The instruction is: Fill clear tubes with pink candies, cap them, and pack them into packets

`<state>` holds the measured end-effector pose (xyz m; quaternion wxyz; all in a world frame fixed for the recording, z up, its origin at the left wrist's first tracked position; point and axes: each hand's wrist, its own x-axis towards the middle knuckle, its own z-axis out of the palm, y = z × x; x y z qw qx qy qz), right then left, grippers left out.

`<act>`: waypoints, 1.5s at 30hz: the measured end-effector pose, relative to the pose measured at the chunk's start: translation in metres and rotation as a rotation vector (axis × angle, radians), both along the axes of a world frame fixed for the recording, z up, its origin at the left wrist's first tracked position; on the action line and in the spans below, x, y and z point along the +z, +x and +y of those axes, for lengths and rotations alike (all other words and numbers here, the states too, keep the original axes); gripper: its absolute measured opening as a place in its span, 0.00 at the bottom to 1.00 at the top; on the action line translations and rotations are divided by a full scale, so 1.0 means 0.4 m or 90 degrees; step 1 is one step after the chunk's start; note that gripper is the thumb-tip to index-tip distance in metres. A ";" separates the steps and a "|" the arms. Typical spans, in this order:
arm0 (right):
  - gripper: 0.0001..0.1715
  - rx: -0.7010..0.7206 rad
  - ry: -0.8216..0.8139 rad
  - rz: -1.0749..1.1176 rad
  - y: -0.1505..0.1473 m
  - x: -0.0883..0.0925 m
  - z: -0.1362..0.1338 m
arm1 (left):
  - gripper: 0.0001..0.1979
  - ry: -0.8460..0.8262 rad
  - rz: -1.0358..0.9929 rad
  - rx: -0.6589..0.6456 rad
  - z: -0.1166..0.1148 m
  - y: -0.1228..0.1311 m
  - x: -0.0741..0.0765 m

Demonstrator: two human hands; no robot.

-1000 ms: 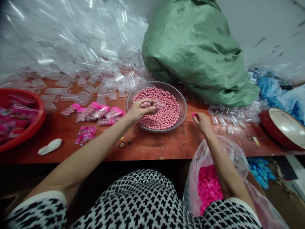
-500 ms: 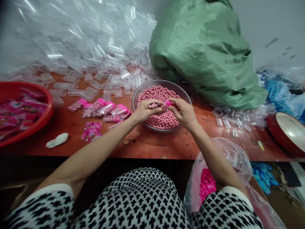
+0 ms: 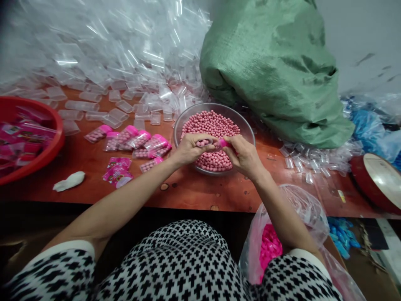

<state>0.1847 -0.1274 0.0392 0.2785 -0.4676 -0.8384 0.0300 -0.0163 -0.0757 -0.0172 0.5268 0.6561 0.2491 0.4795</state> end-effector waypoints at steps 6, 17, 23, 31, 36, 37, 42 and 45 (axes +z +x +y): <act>0.13 0.014 0.003 0.014 -0.003 -0.020 0.020 | 0.07 0.000 0.028 0.015 0.004 -0.006 0.005; 0.41 0.009 -0.362 0.635 -0.007 -0.006 0.012 | 0.22 -0.314 -0.211 0.023 0.015 0.004 0.020; 0.39 -0.036 -0.447 0.693 0.009 -0.023 0.047 | 0.21 -0.197 -0.119 -0.010 0.013 0.004 0.006; 0.26 -0.020 -0.747 0.711 -0.036 -0.018 0.067 | 0.15 -0.113 -0.082 0.000 0.018 0.007 -0.002; 0.23 -0.016 -0.716 0.781 -0.057 -0.040 0.075 | 0.15 -0.088 -0.098 0.003 0.027 0.008 -0.012; 0.23 -0.020 -0.714 0.790 -0.062 -0.044 0.076 | 0.14 -0.078 -0.094 0.007 0.029 0.009 -0.014; 0.21 -0.065 -0.677 0.791 -0.076 -0.044 0.091 | 0.17 -0.092 -0.095 0.014 0.035 0.021 -0.020; 0.23 -0.092 -0.619 0.740 -0.057 -0.040 0.119 | 0.21 -0.141 -0.133 0.045 0.043 0.030 -0.023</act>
